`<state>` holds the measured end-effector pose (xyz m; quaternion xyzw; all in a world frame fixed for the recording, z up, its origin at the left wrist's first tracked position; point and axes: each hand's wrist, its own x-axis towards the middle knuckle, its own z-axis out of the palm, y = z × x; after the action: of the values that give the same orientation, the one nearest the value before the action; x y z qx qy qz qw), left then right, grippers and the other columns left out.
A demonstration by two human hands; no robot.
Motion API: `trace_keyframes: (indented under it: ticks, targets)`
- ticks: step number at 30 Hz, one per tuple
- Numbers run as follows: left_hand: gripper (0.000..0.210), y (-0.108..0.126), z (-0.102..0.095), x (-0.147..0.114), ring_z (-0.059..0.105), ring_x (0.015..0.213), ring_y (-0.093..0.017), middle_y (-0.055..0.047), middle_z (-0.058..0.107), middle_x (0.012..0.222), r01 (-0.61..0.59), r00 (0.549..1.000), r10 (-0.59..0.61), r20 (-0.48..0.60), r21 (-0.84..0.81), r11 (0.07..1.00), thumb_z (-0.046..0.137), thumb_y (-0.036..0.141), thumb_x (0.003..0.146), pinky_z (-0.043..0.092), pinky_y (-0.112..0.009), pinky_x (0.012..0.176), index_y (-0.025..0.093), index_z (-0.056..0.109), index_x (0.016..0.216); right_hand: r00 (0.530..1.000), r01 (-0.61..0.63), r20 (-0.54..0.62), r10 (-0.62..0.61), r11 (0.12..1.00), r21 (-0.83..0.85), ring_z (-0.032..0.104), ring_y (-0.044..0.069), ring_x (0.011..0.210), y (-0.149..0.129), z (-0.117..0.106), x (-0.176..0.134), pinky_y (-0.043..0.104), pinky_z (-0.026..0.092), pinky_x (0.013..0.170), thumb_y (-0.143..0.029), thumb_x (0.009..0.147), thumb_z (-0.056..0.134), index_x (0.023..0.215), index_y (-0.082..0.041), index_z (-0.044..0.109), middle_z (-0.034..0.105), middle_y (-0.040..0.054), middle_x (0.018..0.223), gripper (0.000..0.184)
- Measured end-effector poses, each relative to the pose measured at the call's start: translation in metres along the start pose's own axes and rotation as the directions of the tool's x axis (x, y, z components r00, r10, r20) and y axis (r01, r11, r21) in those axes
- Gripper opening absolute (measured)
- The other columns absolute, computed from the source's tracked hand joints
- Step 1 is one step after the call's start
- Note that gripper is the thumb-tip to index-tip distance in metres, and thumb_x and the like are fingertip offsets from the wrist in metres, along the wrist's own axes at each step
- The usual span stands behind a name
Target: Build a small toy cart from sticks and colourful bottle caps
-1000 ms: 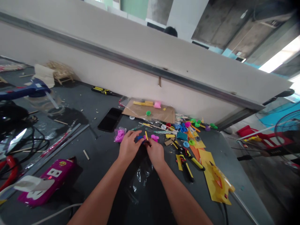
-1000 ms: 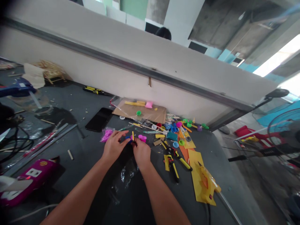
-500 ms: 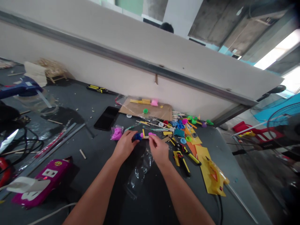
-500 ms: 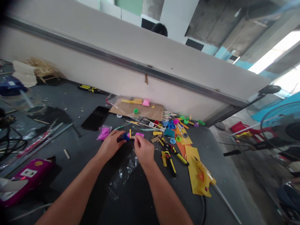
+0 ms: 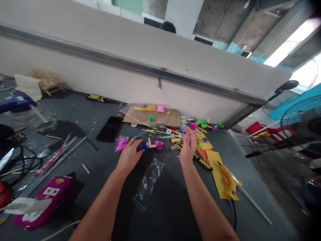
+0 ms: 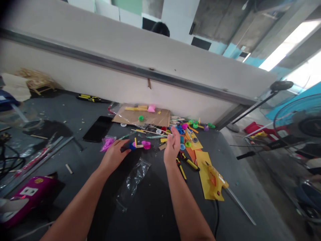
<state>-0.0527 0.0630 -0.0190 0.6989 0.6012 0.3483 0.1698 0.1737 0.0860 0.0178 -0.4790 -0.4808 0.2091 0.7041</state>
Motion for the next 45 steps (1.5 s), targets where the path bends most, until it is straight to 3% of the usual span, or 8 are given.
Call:
trace_keyframes:
  ticks: [6, 9, 13, 16, 21, 24, 35, 45]
  targets:
    - [0.034, 0.008, -0.019, 0.005, 0.061, 0.081, -0.017, -0.007, 0.062, 0.1, 0.069, 0.987, -0.067, -0.148, 0.007, 0.998, 0.05, 0.021, 0.078, 0.048, -0.03, 0.078, 0.018, 0.06, 0.11, 0.951, 0.255, -0.183, -0.25, 0.967, 0.006, 0.055, 0.019, 0.105, -0.041, -0.026, 0.029, 0.04, 0.044, 0.089, -0.026, 0.089, 0.041, 0.12, -0.022, 0.043, 0.056, 0.007, 0.109, 0.032]
    - [0.034, 0.012, -0.02, 0.006, 0.061, 0.082, -0.019, -0.007, 0.064, 0.1, 0.128, 0.976, -0.121, -0.183, 0.025, 0.991, 0.049, 0.021, 0.077, 0.047, -0.032, 0.08, 0.018, 0.061, 0.108, 0.933, 0.34, 0.203, -0.296, 0.911, -0.233, 0.058, 0.019, 0.09, -0.04, -0.025, 0.025, 0.038, 0.045, 0.085, -0.027, 0.087, 0.044, 0.109, -0.021, 0.053, 0.061, 0.0056, 0.093, 0.024]
    - [0.038, 0.013, -0.01, 0.004, 0.06, 0.088, -0.022, -0.01, 0.064, 0.101, 0.139, 0.987, -0.132, -0.092, 0.071, 0.988, 0.052, 0.022, 0.075, 0.047, -0.034, 0.082, 0.014, 0.059, 0.112, 0.644, 0.603, 0.75, -0.148, 0.702, -0.38, 0.042, 0.025, 0.117, -0.025, -0.004, 0.008, 0.043, 0.03, 0.101, -0.031, 0.078, 0.057, 0.112, -0.021, 0.057, 0.059, 0.0086, 0.113, 0.035]
    - [0.039, 0.012, -0.001, -0.001, 0.06, 0.091, -0.023, -0.012, 0.064, 0.102, 0.127, 0.99, -0.121, -0.066, 0.105, 0.986, 0.053, 0.022, 0.075, 0.047, -0.036, 0.084, 0.013, 0.058, 0.112, 0.526, 0.696, 0.849, -0.052, 0.599, -0.395, 0.026, 0.029, 0.129, -0.016, 0.015, -0.003, 0.051, 0.02, 0.104, -0.039, 0.071, 0.065, 0.117, -0.023, 0.055, 0.047, 0.0098, 0.13, 0.05]
    - [0.04, 0.014, 0.004, -0.01, 0.061, 0.089, -0.024, -0.015, 0.063, 0.104, 0.118, 0.992, -0.112, -0.06, 0.1, 0.988, 0.053, 0.021, 0.076, 0.047, -0.036, 0.084, 0.009, 0.058, 0.113, 0.476, 0.738, 0.879, 0.034, 0.529, -0.42, 0.02, 0.033, 0.131, -0.006, 0.041, -0.007, 0.063, 0.011, 0.1, -0.04, 0.072, 0.064, 0.102, -0.024, 0.064, 0.044, 0.0097, 0.134, 0.033]
    - [0.039, 0.015, 0.002, -0.012, 0.06, 0.09, -0.024, -0.015, 0.062, 0.103, 0.122, 0.992, -0.117, -0.054, 0.094, 0.988, 0.053, 0.022, 0.076, 0.047, -0.037, 0.085, 0.009, 0.058, 0.113, 0.499, 0.708, 0.866, 0.044, 0.557, -0.435, 0.026, 0.03, 0.129, -0.002, 0.049, -0.005, 0.062, 0.011, 0.1, -0.03, 0.078, 0.058, 0.085, -0.026, 0.069, 0.055, 0.0048, 0.124, 0.014]
    - [0.036, 0.013, -0.004, -0.011, 0.06, 0.09, -0.024, -0.012, 0.063, 0.101, 0.164, 0.984, -0.156, -0.09, 0.088, 0.983, 0.051, 0.025, 0.077, 0.047, -0.036, 0.083, 0.013, 0.061, 0.109, 0.696, 0.483, 0.706, -0.133, 0.814, -0.323, 0.06, 0.018, 0.092, -0.021, 0.044, 0.018, 0.032, 0.039, 0.09, -0.028, 0.082, 0.057, 0.077, -0.023, 0.071, 0.071, 0.0011, 0.086, 0.015]
    - [0.03, 0.04, -0.036, -0.014, 0.06, 0.076, -0.018, -0.009, 0.062, 0.095, 0.136, 0.956, -0.158, -0.246, -0.106, 0.985, 0.048, 0.029, 0.08, 0.05, -0.031, 0.074, 0.015, 0.063, 0.102, 0.931, -0.009, 0.364, 0.019, 1.0, -0.029, 0.062, 0.013, 0.063, -0.093, 0.017, 0.041, 0.026, 0.051, 0.06, -0.035, 0.078, 0.059, 0.085, -0.018, 0.068, 0.069, 0.0027, 0.075, 0.021]
